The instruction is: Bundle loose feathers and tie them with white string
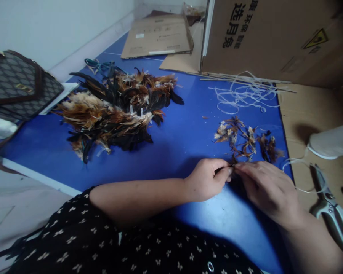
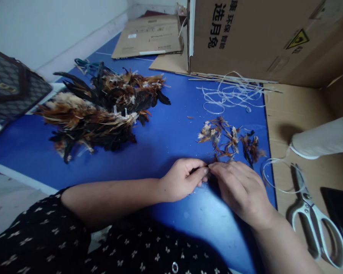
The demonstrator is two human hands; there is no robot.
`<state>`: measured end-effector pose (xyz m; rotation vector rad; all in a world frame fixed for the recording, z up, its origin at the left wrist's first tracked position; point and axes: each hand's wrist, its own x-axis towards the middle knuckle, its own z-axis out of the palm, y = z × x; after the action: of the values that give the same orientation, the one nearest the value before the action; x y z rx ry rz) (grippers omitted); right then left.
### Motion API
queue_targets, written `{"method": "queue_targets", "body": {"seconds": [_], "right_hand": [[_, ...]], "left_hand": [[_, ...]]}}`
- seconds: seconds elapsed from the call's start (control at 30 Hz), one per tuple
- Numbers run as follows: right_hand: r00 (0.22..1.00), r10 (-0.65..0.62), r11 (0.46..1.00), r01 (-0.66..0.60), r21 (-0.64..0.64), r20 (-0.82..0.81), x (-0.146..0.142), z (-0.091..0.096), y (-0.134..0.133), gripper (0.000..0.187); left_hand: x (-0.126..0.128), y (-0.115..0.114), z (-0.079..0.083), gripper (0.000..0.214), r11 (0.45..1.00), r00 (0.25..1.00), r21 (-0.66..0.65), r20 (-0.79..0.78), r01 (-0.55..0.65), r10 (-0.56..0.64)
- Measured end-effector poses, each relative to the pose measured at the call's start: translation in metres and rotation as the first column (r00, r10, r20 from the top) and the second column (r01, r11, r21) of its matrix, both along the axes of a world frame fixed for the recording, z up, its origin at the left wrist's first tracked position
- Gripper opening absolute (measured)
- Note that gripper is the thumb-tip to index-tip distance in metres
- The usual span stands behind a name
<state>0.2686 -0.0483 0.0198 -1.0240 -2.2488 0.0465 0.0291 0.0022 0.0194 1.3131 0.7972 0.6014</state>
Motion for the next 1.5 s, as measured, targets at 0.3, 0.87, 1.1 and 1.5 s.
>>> {"method": "queue_targets", "body": {"seconds": [0.3, 0.87, 1.1, 1.5], "right_hand": [[0.971, -0.239, 0.971, 0.239, 0.009, -0.032, -0.003, 0.006, 0.019, 0.028], [0.905, -0.399, 0.917, 0.393, -0.073, -0.150, 0.005, 0.016, 0.024, 0.027], [0.886, -0.445, 0.896, 0.438, -0.078, -0.133, 0.005, 0.012, 0.024, 0.041], [0.840, -0.542, 0.827, 0.529, -0.191, -0.022, 0.011, 0.015, 0.020, 0.025]], "left_hand": [[0.005, 0.002, -0.015, 0.029, 0.999, 0.999, -0.038, 0.049, -0.006, 0.008], [0.008, 0.009, -0.020, 0.036, 0.980, 0.961, -0.113, 0.206, -0.164, 0.184], [0.007, 0.012, -0.017, 0.029, 0.970, 0.951, -0.145, 0.217, -0.193, 0.222], [0.007, 0.011, -0.015, 0.029, 0.962, 0.944, -0.179, 0.220, -0.207, 0.244]]}}
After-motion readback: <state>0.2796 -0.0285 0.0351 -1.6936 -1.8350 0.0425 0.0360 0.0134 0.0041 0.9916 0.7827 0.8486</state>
